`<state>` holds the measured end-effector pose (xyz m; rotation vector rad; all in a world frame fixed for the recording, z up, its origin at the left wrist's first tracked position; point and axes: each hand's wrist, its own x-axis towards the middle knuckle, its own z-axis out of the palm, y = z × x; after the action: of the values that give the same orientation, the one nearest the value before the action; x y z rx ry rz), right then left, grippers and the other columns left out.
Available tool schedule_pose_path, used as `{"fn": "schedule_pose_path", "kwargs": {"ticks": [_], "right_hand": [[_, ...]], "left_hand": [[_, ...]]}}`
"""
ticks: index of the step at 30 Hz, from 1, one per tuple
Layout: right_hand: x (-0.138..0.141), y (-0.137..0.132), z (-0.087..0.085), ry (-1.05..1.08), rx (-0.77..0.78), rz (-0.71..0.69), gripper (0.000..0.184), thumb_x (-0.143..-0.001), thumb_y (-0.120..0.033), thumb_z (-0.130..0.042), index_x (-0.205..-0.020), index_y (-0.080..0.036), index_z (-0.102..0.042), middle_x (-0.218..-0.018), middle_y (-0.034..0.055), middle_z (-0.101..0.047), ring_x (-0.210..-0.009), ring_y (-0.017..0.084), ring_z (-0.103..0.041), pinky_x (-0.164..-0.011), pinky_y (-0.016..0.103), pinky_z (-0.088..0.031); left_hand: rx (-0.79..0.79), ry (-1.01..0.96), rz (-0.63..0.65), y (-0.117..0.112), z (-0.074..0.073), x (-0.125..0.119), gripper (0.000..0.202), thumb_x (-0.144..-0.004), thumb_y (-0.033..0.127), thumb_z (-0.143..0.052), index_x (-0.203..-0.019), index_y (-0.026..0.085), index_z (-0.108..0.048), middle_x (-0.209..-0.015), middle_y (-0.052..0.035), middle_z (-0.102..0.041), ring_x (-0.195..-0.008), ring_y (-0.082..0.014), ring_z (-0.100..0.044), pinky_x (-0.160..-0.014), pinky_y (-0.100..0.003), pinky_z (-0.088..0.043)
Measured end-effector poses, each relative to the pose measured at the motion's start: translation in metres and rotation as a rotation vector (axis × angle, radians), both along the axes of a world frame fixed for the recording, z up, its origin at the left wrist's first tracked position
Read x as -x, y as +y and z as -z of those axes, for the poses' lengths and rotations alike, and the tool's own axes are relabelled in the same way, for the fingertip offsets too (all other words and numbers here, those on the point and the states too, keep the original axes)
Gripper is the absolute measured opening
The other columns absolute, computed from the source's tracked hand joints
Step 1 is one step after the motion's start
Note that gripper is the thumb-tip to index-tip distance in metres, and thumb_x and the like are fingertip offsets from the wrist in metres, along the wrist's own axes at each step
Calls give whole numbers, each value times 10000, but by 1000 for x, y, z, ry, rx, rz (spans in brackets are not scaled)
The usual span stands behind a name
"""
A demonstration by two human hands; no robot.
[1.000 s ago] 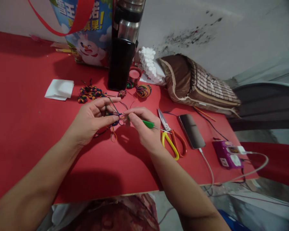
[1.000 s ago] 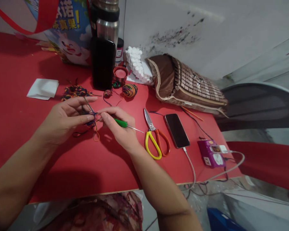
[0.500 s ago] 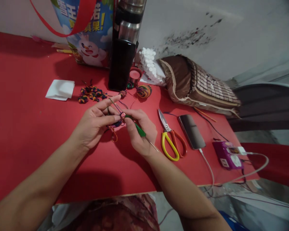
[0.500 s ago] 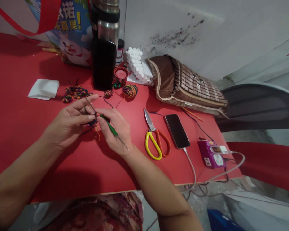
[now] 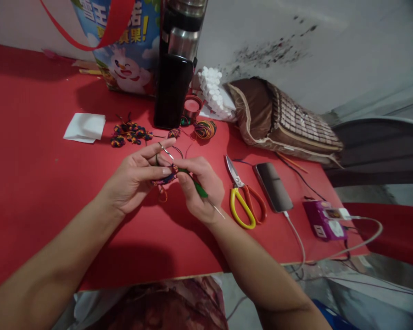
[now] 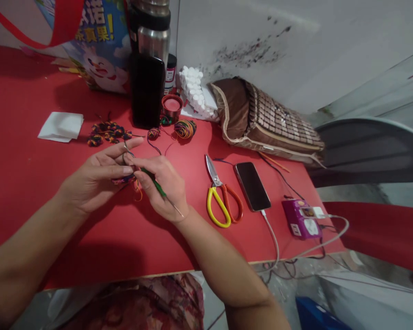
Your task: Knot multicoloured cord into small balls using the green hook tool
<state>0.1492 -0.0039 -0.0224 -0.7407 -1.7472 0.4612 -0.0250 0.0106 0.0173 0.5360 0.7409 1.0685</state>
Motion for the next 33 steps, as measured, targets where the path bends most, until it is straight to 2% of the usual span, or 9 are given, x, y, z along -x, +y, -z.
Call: {"fn": "schedule_pose_path", "kwargs": {"ticks": [3,7,11,14,18,22,25,29,33], "right_hand": [[-1,0,-3,32,74,-1,211,-1112,-305,-621,-1269,-306,-762,-1092,48,-840,-933,192,-774,-829,380,-624],[-3,-1,-7,54,114,-29,181,-1100,-284,-643,-1219,-295,-779,-1051,42,-838,-901,181,-770,-827,369,-625],[-5,-2,-13,54,126,-46,159,-1091,-262,-655,-1185,-284,-781,-1000,34,-828,-863,169,-762,-806,351,-621],[-7,-2,-17,28,145,-40,154,-1092,-270,-654,-1161,-279,-792,-991,37,-834,-839,169,-762,-801,357,-628],[-8,-3,-20,44,156,-73,152,-1085,-254,-666,-1152,-274,-801,-998,32,-846,-788,154,-752,-782,348,-631],[-9,-4,-22,69,171,-91,140,-1077,-253,-685,-1130,-267,-813,-956,28,-837,-761,146,-736,-763,336,-622],[-11,-3,-23,82,220,-87,144,-1077,-313,-690,-1094,-268,-826,-913,29,-827,-740,152,-724,-751,342,-618],[-10,-2,-20,161,349,-106,202,-1061,-422,-713,-1055,-259,-832,-875,28,-805,-707,145,-695,-709,323,-605],[-5,-4,-15,238,464,-169,252,-1048,-484,-722,-1071,-254,-822,-858,16,-788,-683,133,-678,-680,306,-599]], "left_hand": [[16,0,17,3,-3,7,557,-631,-6,-882,-1156,177,-852,-746,25,-731,-613,-102,-653,-565,-179,-544],[50,-5,31,6,-4,14,577,-642,11,-842,-1186,206,-854,-780,23,-726,-622,-96,-628,-586,-191,-546],[68,-4,34,7,-5,18,559,-621,24,-819,-1150,196,-866,-763,17,-707,-625,-85,-604,-616,-190,-539],[62,27,14,8,-6,20,494,-625,61,-785,-1091,195,-880,-722,-2,-691,-658,-117,-614,-665,-226,-557],[62,71,44,10,-6,24,494,-607,103,-762,-1076,205,-881,-659,-21,-643,-656,-161,-603,-636,-273,-517],[77,38,67,12,-5,26,452,-604,142,-779,-1041,180,-889,-631,-30,-590,-612,-145,-526,-555,-258,-434],[89,22,65,13,-4,26,432,-607,153,-794,-1026,172,-900,-616,-31,-581,-590,-131,-496,-512,-231,-401],[83,38,46,9,-6,22,464,-583,94,-815,-1029,182,-906,-711,-28,-678,-620,-111,-581,-573,-205,-496],[-55,147,33,3,-5,12,466,-601,75,-894,-1049,202,-906,-728,1,-693,-609,-96,-589,-582,-200,-502]]}}
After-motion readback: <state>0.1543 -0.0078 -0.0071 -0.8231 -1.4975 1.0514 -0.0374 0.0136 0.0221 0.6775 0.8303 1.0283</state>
